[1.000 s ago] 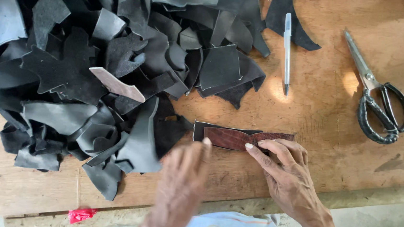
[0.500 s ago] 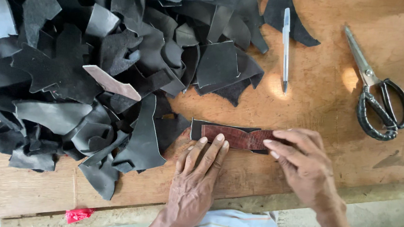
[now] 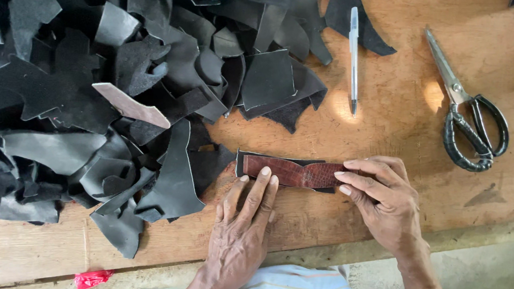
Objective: The person cuts black material pieces using shears, then places a patterned template on a piece and traces its outline with a pen. The person then cuts along the traced lines to shape the material.
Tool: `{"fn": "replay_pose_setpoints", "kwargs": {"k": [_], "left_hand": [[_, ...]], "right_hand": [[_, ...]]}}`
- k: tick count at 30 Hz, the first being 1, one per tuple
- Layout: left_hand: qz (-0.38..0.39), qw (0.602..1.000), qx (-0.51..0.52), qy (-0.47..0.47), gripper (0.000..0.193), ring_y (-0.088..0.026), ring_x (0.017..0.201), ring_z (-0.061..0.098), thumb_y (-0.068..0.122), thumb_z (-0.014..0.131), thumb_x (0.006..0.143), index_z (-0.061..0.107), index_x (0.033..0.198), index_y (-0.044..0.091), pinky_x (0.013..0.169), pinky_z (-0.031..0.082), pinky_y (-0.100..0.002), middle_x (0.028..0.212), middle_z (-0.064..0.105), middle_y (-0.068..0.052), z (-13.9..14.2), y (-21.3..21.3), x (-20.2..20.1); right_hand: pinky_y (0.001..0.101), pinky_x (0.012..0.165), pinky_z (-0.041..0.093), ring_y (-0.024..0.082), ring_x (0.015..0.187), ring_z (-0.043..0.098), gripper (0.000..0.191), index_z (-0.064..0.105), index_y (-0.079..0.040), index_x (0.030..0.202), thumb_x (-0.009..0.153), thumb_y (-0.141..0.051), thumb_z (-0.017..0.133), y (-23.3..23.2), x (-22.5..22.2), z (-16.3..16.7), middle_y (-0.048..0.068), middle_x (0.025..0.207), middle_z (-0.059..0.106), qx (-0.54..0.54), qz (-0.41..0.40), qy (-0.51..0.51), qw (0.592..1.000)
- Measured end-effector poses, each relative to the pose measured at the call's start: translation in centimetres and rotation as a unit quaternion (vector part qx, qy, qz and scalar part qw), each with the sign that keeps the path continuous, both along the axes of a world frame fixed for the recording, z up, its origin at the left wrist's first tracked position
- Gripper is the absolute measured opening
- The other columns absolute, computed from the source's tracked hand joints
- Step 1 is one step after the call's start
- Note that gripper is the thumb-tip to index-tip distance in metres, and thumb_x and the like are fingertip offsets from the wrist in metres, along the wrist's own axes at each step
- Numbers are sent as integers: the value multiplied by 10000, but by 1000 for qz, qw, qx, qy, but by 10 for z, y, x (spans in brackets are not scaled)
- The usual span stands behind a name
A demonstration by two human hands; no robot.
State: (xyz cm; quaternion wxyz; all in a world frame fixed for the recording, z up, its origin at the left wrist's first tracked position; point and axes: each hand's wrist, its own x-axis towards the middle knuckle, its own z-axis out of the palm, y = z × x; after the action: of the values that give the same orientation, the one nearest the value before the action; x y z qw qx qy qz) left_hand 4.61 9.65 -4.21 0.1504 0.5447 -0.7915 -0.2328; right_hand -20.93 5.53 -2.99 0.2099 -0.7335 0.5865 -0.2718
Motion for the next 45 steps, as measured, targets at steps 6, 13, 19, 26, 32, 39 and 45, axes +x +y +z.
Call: {"fn": "replay_pose_setpoints", "kwargs": {"k": [6,13,19,26,32,39,45], "left_hand": [[16,999,-10,44,602,-340,1370,425,139,651,945,475,1508,23,1113,393,-468,1595,364,-97,0,1,3],[22,998,-27,45,587,-327,1357,468,85,640,925,495,1486,-9,1113,426,-444,1574,424,-91,3,3,9],[23,998,-30,46,570,-332,1351,478,70,639,914,518,1464,-14,1113,433,-443,1564,442,-94,4,2,10],[13,998,-33,49,576,-356,1345,476,57,642,899,521,1454,-36,1094,444,-463,1554,451,-123,2,2,13],[21,997,-22,72,599,-356,1344,486,44,665,871,525,1449,-28,1103,445,-465,1547,465,-119,1,0,15],[24,996,15,83,691,-349,1348,498,-45,647,767,528,1447,-5,1107,441,-456,1529,498,-115,-3,-1,18],[146,910,230,313,526,-283,1237,551,-86,594,979,604,1480,74,1090,484,-382,1391,567,-95,6,-6,24]], "right_hand": [[316,915,552,220,1087,617,311,792,-175,1053,762,-75,833,-1,4,1,-16,1149,733,6,-2,-7,1000],[329,906,536,228,1076,609,340,790,-169,1088,773,-42,817,-2,5,4,8,1162,710,15,0,0,1000],[328,903,536,232,1078,611,346,789,-166,1091,774,-31,811,-3,6,4,7,1158,710,11,-3,-4,1000],[339,905,527,233,1062,613,358,786,-165,1084,754,-30,821,-4,7,3,3,1148,708,1,2,9,1000],[334,908,526,228,1067,614,363,787,-169,1081,747,-29,821,-7,9,1,-3,1142,707,4,0,15,1000],[328,908,526,222,1075,614,356,790,-173,1079,751,-38,821,-8,9,-1,-9,1145,711,13,-8,13,1000],[326,906,526,226,1072,611,351,791,-174,1076,755,-36,822,-9,8,-3,-12,1139,711,12,-13,16,1000]]}}
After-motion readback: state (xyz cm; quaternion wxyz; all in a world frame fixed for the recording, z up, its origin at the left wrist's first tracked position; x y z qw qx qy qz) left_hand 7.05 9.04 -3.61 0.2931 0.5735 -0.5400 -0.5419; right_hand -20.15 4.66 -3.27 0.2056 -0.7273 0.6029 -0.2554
